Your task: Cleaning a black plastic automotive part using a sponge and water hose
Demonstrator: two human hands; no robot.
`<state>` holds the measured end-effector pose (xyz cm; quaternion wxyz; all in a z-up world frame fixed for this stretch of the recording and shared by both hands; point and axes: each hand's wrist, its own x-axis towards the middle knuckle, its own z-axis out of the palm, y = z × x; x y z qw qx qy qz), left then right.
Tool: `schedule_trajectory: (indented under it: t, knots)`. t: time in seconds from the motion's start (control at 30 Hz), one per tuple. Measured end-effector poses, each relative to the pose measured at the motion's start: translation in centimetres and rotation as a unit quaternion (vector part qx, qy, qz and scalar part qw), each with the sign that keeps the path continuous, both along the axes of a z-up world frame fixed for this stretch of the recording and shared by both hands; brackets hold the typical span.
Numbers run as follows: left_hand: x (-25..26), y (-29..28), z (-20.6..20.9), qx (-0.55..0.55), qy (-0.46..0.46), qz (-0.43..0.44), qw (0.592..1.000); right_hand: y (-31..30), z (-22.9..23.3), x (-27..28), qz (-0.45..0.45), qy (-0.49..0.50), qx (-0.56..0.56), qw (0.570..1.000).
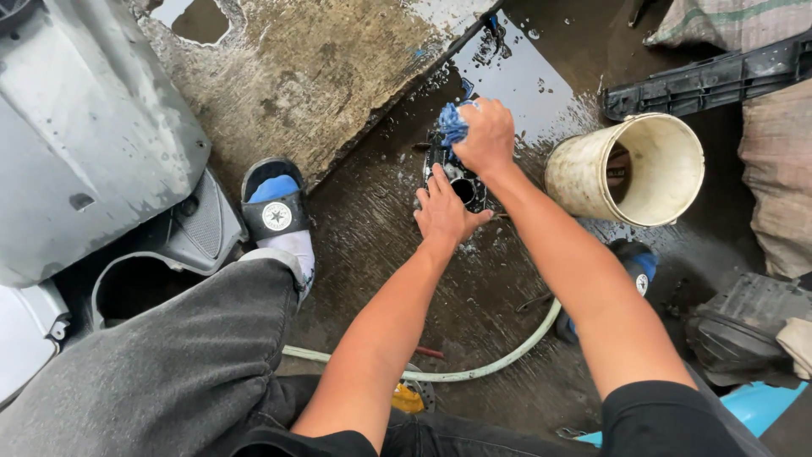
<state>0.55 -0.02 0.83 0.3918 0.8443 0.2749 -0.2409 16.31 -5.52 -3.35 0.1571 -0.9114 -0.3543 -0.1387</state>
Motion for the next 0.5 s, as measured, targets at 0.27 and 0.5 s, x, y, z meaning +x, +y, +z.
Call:
schedule_trajectory:
  t: [0.27,0.5]
  knots:
    - [-0.3,0.3,0.9,-0.004,0.013,0.010,1.000,-1.9,4.2,-1.2,0.037,0.143,0.177,0.973]
    - [-0.4,-0.2,1.6,0.037,-0.036,0.044,0.998,1.1,11.6,-0.5,-0.010,0.303,0.149,0.941]
